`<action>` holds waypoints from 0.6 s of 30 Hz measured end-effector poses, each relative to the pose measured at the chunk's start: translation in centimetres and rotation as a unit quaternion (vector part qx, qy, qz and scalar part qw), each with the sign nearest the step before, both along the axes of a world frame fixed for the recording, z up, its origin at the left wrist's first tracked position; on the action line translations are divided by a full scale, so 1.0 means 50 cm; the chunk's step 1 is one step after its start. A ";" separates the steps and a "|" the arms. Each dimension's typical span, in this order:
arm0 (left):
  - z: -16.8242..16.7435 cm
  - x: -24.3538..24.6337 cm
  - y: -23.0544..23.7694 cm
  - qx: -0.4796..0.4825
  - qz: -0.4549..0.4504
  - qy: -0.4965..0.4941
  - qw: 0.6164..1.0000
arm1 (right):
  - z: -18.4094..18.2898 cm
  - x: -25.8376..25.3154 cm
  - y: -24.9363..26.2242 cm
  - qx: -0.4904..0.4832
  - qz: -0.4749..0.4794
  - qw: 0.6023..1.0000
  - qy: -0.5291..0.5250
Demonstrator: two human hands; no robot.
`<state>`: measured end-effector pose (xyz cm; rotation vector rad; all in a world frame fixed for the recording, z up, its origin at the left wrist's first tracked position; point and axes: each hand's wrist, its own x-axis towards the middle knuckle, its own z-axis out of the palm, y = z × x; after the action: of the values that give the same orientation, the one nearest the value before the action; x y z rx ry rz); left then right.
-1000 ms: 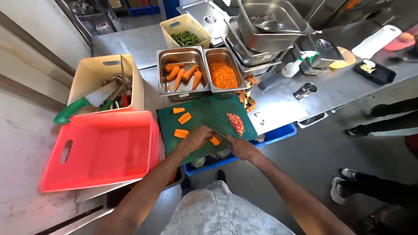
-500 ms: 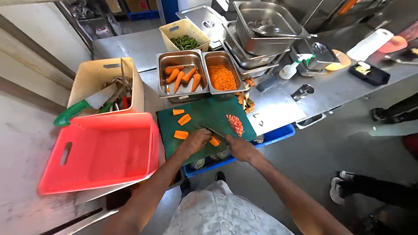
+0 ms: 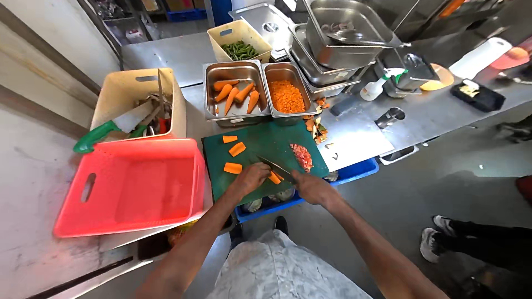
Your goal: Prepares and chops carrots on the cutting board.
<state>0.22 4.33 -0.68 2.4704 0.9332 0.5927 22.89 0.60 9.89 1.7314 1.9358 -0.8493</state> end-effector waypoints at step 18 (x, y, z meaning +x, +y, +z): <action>0.083 0.036 0.044 0.015 -0.025 0.171 0.985 | -0.036 -0.058 -0.077 0.105 -0.049 0.993 -0.001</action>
<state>2.04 6.54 3.48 2.6640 0.9868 0.1671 19.98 -3.26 8.10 1.9612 2.0152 -0.6975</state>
